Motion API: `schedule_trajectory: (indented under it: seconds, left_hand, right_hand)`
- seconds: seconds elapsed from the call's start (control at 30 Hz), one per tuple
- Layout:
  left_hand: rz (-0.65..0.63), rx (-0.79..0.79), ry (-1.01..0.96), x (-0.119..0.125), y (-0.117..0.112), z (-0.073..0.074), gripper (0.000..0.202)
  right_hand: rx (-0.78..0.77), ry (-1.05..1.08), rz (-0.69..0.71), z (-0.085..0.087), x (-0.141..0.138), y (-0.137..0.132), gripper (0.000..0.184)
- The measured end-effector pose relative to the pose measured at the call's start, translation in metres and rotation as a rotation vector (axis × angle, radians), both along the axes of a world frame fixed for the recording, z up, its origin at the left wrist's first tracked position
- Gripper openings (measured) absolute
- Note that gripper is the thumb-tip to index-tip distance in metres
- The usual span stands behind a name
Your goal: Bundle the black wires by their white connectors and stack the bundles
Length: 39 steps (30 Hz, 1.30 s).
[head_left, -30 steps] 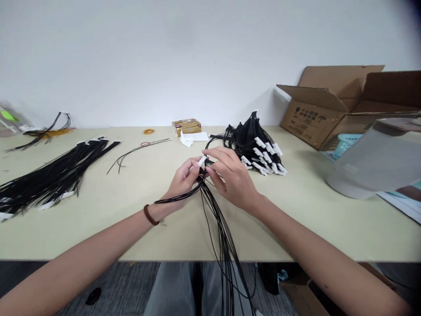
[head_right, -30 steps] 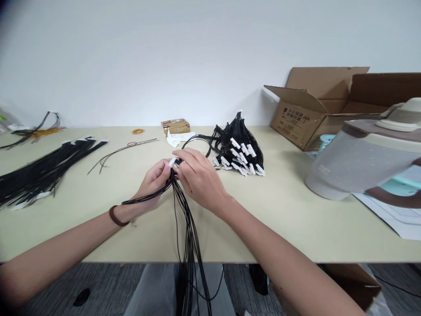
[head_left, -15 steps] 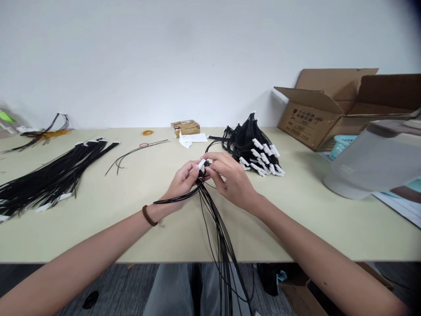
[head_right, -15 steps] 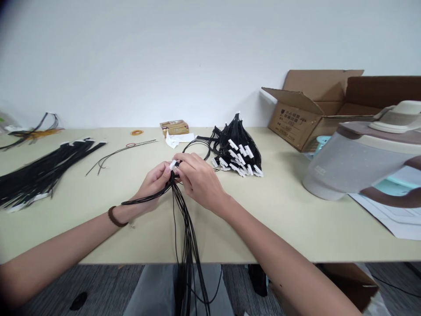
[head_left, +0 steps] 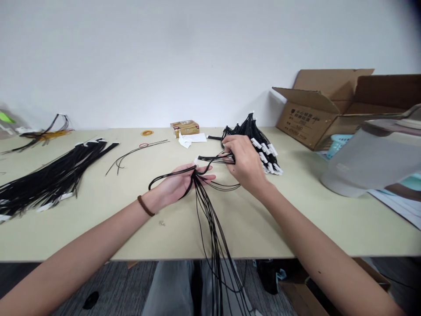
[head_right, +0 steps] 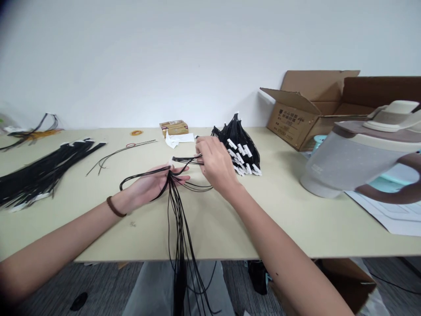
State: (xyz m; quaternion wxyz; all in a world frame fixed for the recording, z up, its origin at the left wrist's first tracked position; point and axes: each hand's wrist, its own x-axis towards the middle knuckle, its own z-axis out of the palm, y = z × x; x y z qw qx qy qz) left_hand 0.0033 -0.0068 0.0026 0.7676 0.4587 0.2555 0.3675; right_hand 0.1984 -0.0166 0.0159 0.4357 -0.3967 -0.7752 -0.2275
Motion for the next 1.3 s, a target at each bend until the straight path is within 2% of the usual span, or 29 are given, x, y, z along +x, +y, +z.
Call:
schedule_trajectory:
  seconds: [0.13,0.27,0.4,0.5,0.57,0.67,0.73,0.8,1.17,1.3]
  left_hand:
    - [-0.032,-0.026,0.011,-0.003,0.002,0.0,0.013]
    - [-0.085,-0.085,0.063,-0.003,0.001,0.001,0.015]
    - [-0.038,-0.085,0.0,-0.001,0.001,0.002,0.015]
    - [0.006,-0.104,-0.067,0.001,0.001,0.002,0.016]
    - [0.053,-0.131,-0.099,0.003,0.002,0.003,0.018]
    - [0.172,-0.167,-0.114,0.006,0.002,0.005,0.021]
    - [0.23,-0.171,-0.106,0.007,0.002,0.005,0.022]
    - [0.233,-0.157,-0.091,0.008,0.002,0.004,0.02]
    - [0.199,-0.114,-0.089,0.013,-0.005,0.003,0.017]
    - [0.203,-0.133,-0.11,0.014,-0.006,0.003,0.021]
  right_hand:
    - [0.107,0.032,-0.063,0.005,0.013,0.003,0.017]
    - [0.176,0.015,-0.145,0.004,0.015,0.005,0.015]
    - [0.192,-0.058,-0.204,0.004,0.012,0.003,0.014]
    - [0.208,-0.136,-0.208,0.006,0.004,-0.004,0.025]
    - [0.275,-0.169,-0.157,0.005,-0.003,-0.009,0.029]
    - [0.376,-0.256,0.055,-0.002,-0.014,-0.013,0.024]
    - [0.369,-0.327,0.177,-0.009,-0.02,-0.012,0.019]
    - [0.337,-0.37,0.23,-0.015,-0.023,-0.009,0.017]
    - [0.268,-0.366,0.26,-0.024,-0.024,-0.004,0.017]
    - [0.181,-0.285,0.252,-0.028,-0.025,-0.002,0.014]
